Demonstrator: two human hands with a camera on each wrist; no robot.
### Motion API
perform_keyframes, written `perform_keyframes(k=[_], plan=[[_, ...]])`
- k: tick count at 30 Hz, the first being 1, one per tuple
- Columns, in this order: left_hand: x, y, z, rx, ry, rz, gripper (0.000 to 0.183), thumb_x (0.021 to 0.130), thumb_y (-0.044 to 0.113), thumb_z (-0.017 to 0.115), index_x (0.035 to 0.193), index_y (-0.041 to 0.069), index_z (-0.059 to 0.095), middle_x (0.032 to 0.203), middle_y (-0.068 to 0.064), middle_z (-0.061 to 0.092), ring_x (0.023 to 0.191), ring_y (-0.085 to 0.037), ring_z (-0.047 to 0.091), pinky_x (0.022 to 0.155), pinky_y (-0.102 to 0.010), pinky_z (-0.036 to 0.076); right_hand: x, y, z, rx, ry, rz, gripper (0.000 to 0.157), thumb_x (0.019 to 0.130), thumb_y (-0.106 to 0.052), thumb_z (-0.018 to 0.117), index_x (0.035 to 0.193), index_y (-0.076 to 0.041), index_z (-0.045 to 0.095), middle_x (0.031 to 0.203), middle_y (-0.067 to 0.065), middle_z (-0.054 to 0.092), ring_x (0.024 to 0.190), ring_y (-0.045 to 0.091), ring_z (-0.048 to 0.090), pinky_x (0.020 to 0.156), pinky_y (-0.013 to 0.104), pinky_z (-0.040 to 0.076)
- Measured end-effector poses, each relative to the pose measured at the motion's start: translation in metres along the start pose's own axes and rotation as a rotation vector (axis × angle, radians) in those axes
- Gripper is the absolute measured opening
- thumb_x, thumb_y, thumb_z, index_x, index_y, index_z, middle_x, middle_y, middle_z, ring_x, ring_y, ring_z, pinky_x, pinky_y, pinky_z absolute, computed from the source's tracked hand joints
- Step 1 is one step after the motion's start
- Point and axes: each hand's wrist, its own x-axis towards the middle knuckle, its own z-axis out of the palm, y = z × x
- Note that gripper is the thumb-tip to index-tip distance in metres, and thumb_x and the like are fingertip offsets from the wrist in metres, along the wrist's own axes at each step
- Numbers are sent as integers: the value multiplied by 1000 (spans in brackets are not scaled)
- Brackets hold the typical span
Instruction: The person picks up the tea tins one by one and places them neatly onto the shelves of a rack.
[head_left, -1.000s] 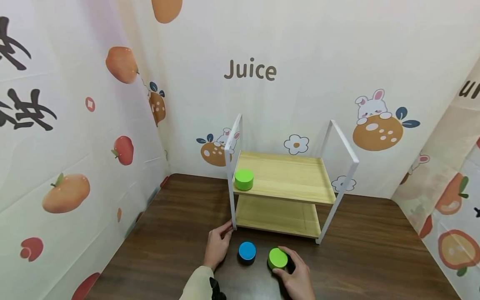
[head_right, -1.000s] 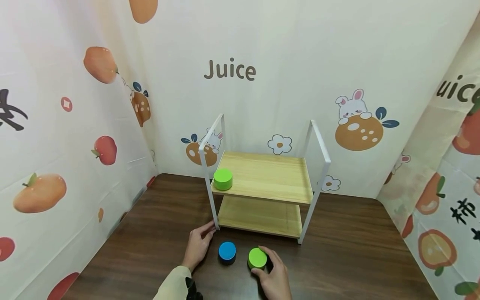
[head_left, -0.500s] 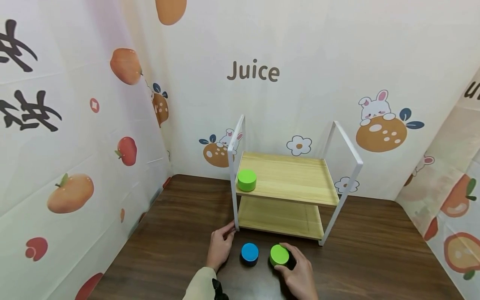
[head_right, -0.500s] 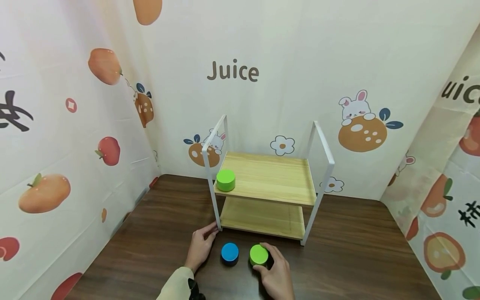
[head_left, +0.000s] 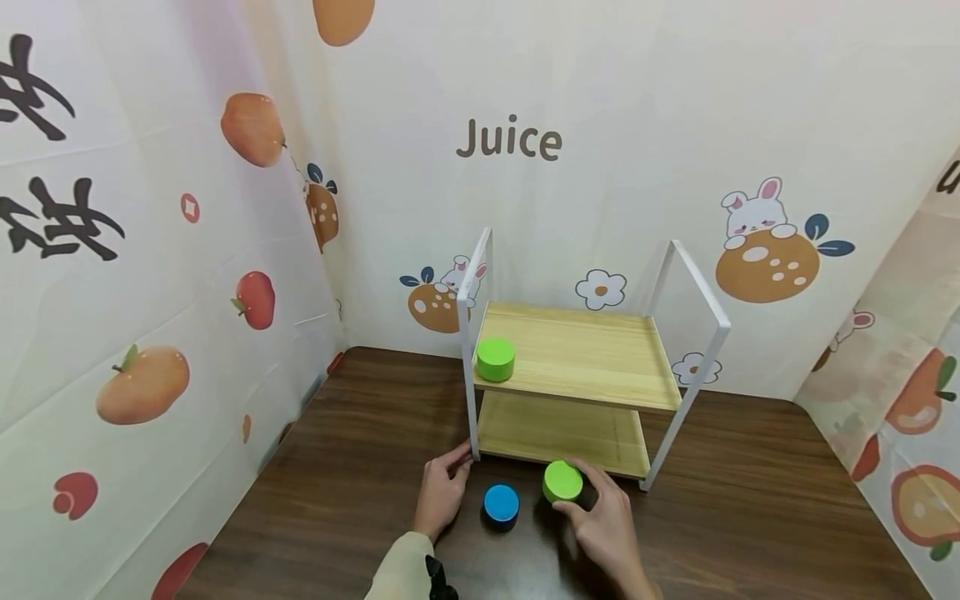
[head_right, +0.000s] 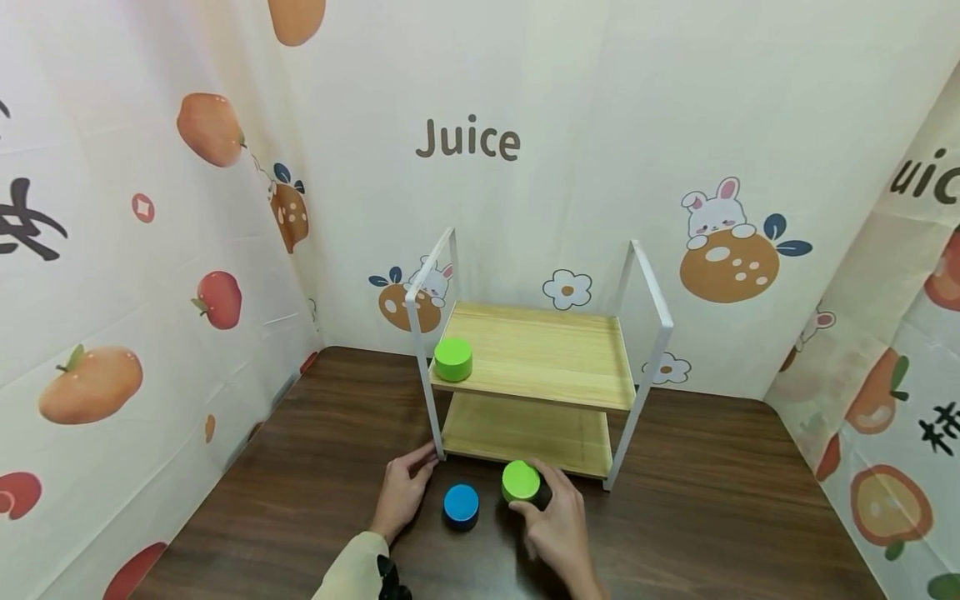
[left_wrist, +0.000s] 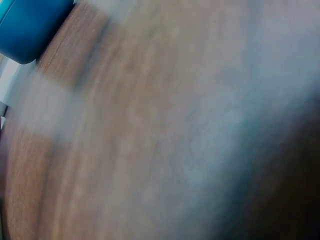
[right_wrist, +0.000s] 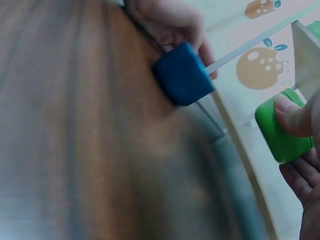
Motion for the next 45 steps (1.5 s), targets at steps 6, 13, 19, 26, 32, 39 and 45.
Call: perform_keyframes(k=[6,13,19,26,32,39,45], plan=[[1,0,0,-5,3,-14,37,102,1,60,138,-1,68,134,-18,72,120,-30,73,99,-44,60,16,-16,-9,7,11,-71,65,69,0,96,129,-8,73,125,10,75,117,32,72,96,54,58],[1,2,0,-18,-3,-11,37,102,1,60,137,-1,69,134,-18,72,120,-29,73,99,-42,60,30,-37,-23,34,-2,-108,67,71,2,95,132,-7,70,129,12,73,119,32,71,97,57,58],[1,2,1,-33,-4,1,37,101,-1,59,138,-2,68,135,-19,72,120,-30,73,99,-43,60,40,-48,-35,13,10,-157,67,72,1,94,134,-7,68,127,9,73,113,25,70,92,42,59],[1,1,2,-41,-3,9,38,102,0,59,139,-1,67,137,-19,70,121,-31,73,99,-43,60,52,-61,-48,13,33,-208,68,72,3,93,135,-5,67,128,10,72,113,24,69,93,29,57],[1,1,1,-32,0,7,38,102,1,59,139,0,67,137,-17,71,120,-30,73,98,-41,61,59,-73,-59,29,30,-251,66,74,3,93,135,-6,68,128,9,72,113,24,69,93,10,48],[2,3,1,-46,-8,0,38,103,2,59,139,-1,67,137,-18,70,121,-30,72,100,-44,60,73,-87,-67,25,55,-302,66,74,3,93,135,-6,67,127,10,72,112,23,69,93,6,46],[1,2,0,-44,-7,-6,38,102,1,59,139,-1,67,137,-18,71,121,-30,72,100,-44,60,93,-93,-70,14,57,-295,65,77,2,91,136,-5,67,129,12,71,114,27,70,95,21,55]])
